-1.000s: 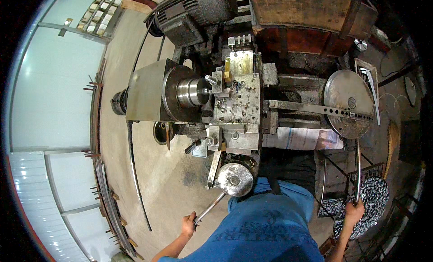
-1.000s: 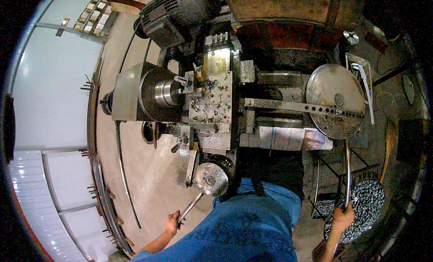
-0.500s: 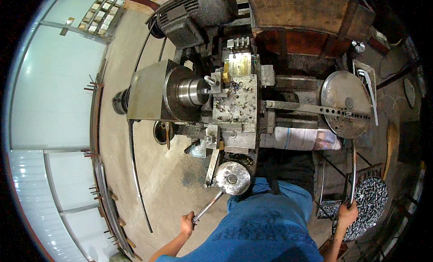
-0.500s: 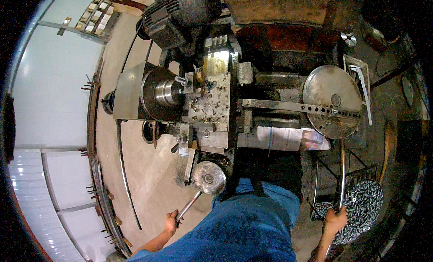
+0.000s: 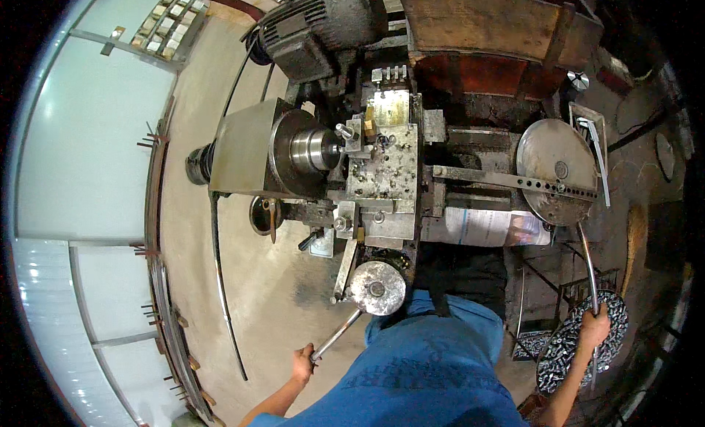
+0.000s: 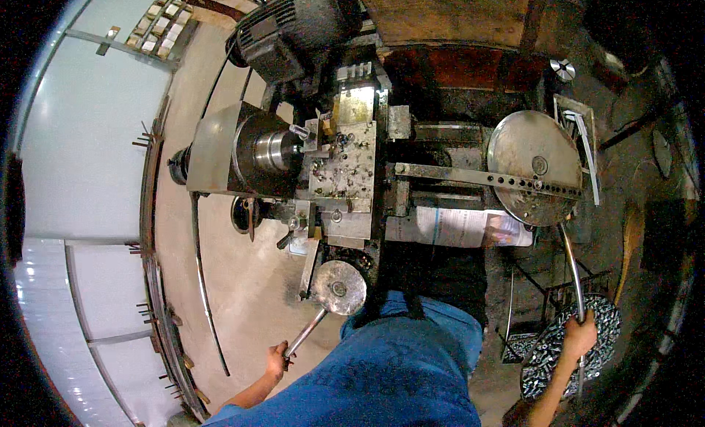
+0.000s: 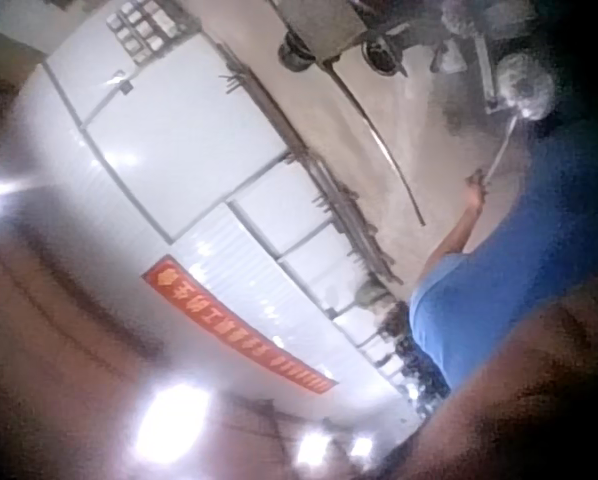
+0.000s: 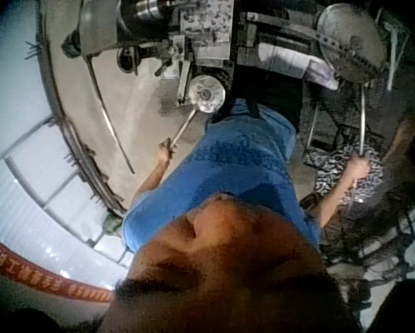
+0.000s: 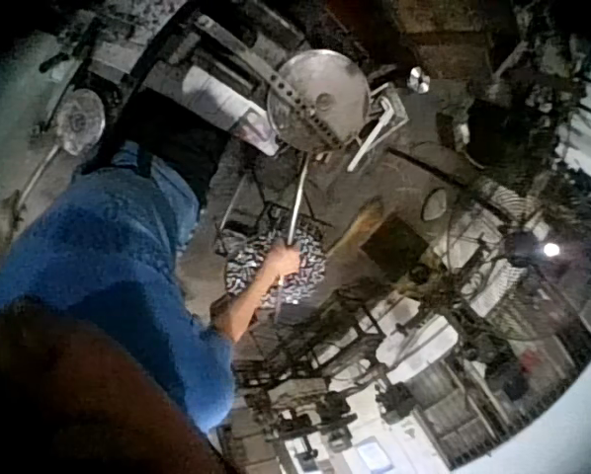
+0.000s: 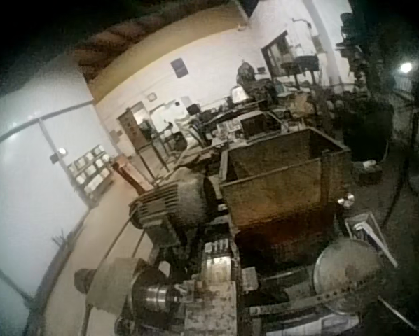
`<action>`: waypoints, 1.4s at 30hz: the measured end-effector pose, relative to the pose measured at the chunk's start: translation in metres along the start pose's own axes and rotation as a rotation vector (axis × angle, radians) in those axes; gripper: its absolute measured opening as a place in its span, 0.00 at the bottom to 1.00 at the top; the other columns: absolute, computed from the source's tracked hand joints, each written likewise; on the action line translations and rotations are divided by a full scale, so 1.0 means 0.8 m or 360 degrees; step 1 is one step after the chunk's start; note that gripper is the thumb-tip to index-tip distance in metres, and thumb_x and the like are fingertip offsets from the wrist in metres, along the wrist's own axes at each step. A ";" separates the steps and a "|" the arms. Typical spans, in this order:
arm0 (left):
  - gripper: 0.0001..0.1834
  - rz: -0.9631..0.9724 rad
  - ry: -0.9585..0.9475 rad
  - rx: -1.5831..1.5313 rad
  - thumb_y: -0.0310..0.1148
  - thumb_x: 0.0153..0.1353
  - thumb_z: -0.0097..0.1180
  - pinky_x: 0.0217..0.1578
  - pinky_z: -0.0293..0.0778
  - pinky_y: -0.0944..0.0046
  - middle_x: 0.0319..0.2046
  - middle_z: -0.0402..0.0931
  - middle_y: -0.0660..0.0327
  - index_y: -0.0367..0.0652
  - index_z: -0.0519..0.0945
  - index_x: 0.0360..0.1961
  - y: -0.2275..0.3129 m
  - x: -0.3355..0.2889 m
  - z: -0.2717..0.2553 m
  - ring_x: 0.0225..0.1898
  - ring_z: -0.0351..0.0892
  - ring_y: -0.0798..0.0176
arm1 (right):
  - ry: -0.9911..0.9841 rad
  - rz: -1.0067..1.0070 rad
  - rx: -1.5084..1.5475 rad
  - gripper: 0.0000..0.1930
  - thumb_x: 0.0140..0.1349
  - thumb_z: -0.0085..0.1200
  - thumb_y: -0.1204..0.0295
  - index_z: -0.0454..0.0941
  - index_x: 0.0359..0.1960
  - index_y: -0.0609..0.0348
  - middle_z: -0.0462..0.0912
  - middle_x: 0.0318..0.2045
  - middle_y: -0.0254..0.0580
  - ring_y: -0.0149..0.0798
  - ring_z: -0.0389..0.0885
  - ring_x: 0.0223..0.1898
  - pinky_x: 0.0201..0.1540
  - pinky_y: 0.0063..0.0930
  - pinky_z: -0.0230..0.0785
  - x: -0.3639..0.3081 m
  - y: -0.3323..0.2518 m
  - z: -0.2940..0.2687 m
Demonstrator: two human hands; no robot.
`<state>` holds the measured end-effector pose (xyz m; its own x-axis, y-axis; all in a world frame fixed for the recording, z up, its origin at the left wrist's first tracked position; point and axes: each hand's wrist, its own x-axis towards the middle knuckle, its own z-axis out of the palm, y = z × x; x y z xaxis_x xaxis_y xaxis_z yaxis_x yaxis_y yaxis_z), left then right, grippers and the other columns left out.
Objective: The person operates a lathe by pulling a long lever to advance a workpiece, then uses both hands to pick up, turn over, and place metal components into a collection tray.
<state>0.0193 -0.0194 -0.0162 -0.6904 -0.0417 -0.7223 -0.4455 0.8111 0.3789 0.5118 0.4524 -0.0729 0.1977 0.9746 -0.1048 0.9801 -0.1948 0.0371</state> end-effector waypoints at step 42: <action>0.16 0.1046 0.1204 0.1085 0.46 0.55 0.49 0.20 0.71 0.56 0.19 0.76 0.54 0.43 0.75 0.27 0.142 0.453 0.077 0.20 0.76 0.54 | 0.0155 -0.0683 0.0800 0.25 0.33 0.54 0.71 0.75 0.40 0.61 0.69 0.51 0.60 0.55 0.68 0.52 0.52 0.39 0.64 0.016 -0.226 -0.002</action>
<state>-0.2462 0.0933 -0.2708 -0.9320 0.3482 0.1005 0.3499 0.9368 -0.0009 0.3373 0.4999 -0.0791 -0.1905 0.9781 0.0840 0.8644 0.2077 -0.4580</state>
